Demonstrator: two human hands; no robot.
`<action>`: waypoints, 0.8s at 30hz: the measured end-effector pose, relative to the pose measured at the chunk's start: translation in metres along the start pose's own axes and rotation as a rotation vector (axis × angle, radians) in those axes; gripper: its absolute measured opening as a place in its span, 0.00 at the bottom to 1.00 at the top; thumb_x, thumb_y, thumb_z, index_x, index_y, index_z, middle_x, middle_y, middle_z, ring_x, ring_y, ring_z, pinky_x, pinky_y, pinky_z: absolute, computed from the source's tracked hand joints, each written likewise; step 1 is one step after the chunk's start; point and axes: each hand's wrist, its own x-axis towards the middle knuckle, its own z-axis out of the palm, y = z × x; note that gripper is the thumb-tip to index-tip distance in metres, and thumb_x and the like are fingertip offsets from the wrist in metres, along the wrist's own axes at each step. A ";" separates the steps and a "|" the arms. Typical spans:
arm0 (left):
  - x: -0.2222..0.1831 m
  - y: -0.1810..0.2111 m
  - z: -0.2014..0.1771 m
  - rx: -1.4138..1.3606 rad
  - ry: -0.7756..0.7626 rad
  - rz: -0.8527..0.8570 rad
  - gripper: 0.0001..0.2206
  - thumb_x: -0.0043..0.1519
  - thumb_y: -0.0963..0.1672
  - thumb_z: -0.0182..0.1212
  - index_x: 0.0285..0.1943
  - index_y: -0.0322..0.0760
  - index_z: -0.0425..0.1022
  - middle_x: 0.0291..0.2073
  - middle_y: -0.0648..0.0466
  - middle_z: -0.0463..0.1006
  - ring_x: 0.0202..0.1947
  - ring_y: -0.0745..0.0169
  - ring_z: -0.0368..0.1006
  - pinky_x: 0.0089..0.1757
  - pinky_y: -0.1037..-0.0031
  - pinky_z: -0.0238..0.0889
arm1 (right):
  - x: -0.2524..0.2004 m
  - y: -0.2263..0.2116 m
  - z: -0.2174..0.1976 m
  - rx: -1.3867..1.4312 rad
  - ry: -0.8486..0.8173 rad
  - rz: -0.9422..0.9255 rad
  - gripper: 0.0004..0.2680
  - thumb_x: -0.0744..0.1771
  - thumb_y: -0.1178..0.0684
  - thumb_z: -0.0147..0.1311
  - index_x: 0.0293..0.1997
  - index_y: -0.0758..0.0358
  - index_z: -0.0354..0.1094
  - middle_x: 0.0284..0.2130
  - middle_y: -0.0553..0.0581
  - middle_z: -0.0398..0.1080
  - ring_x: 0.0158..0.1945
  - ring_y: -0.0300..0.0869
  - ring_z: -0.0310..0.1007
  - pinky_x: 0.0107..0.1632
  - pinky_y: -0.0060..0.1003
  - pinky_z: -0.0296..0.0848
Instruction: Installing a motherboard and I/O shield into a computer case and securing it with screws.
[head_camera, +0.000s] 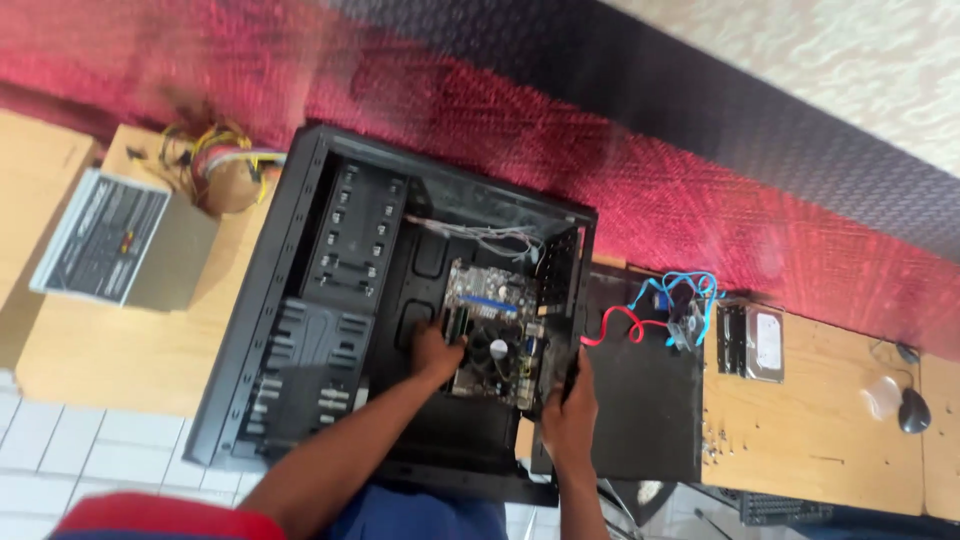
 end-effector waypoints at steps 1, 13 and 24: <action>-0.006 0.010 -0.010 -0.002 0.007 0.000 0.29 0.60 0.51 0.67 0.70 0.41 0.69 0.58 0.37 0.66 0.60 0.32 0.65 0.58 0.55 0.61 | 0.001 -0.009 -0.002 0.003 -0.002 -0.007 0.24 0.68 0.59 0.42 0.77 0.61 0.47 0.70 0.63 0.59 0.69 0.61 0.61 0.62 0.52 0.64; -0.028 0.034 -0.032 0.016 -0.206 -0.159 0.33 0.62 0.46 0.57 0.78 0.39 0.52 0.67 0.44 0.47 0.66 0.35 0.49 0.60 0.56 0.61 | -0.001 -0.025 -0.010 0.101 -0.029 0.150 0.24 0.68 0.59 0.42 0.76 0.60 0.47 0.66 0.63 0.64 0.64 0.58 0.67 0.58 0.51 0.68; -0.033 0.053 -0.057 -0.235 -0.160 -0.284 0.27 0.63 0.44 0.54 0.75 0.46 0.64 0.68 0.45 0.56 0.56 0.40 0.73 0.53 0.59 0.70 | 0.031 0.022 -0.015 0.574 0.027 0.630 0.18 0.68 0.40 0.47 0.65 0.49 0.68 0.54 0.51 0.74 0.40 0.40 0.64 0.39 0.36 0.62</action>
